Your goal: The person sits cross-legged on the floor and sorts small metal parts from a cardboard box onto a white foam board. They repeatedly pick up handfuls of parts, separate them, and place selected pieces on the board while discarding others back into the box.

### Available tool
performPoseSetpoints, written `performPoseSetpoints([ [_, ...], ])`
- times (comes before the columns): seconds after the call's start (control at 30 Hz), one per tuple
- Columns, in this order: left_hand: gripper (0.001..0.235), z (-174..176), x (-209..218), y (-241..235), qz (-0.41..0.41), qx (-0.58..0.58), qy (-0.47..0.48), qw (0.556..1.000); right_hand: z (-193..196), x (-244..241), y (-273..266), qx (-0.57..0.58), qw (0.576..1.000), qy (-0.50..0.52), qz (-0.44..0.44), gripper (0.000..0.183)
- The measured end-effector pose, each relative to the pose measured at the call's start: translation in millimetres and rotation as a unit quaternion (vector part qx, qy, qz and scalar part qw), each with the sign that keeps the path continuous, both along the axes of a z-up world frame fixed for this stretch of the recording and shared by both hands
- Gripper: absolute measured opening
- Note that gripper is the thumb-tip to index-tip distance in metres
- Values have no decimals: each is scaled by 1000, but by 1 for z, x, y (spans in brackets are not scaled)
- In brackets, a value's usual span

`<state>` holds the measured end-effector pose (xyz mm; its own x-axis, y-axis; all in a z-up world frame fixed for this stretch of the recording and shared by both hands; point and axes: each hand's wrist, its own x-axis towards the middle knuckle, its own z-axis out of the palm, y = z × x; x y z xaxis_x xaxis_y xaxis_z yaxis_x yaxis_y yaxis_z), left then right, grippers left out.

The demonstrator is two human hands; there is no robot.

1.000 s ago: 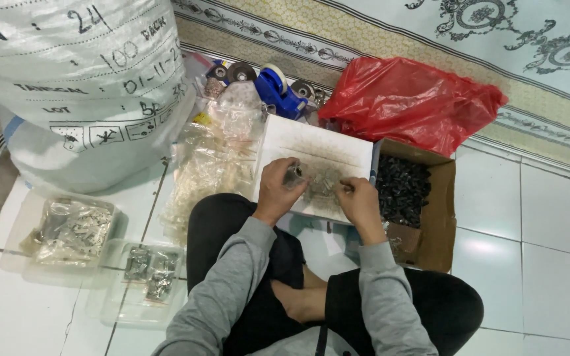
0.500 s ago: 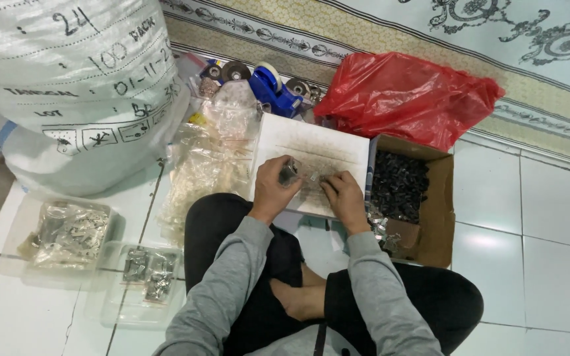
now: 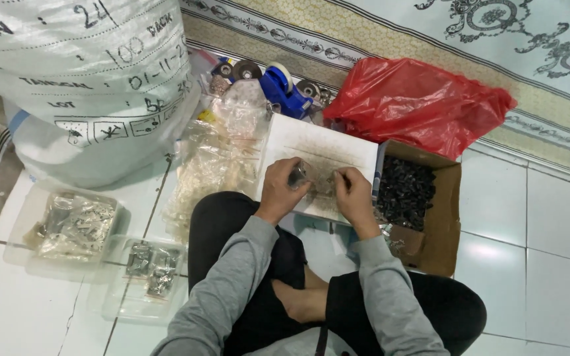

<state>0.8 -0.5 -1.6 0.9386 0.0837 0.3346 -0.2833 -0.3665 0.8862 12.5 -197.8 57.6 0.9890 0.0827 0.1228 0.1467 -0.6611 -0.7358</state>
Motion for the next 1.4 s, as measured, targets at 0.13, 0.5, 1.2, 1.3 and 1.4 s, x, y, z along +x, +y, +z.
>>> performPoseSetpoints([
  [0.13, 56, 3, 0, 0, -8, 3, -5, 1000, 33, 4, 30, -5, 1000, 1, 25, 18],
  [0.5, 56, -3, 3, -2, 0, -5, -6, 1000, 40, -2, 63, -57, 995, -58, 54, 16],
  [1.2, 55, 8, 0, 1, -2, -19, 19, 1000, -44, -1, 21, -143, 986, 28, -78, 32],
  [1.3, 53, -1, 1, -2, 6, -13, 9, 1000, -57, 2, 17, -169, 981, 31, -85, 29],
  [1.4, 55, -6, 3, -3, 5, -20, 11, 1000, -53, 9, 18, -173, 976, 82, -101, 26],
])
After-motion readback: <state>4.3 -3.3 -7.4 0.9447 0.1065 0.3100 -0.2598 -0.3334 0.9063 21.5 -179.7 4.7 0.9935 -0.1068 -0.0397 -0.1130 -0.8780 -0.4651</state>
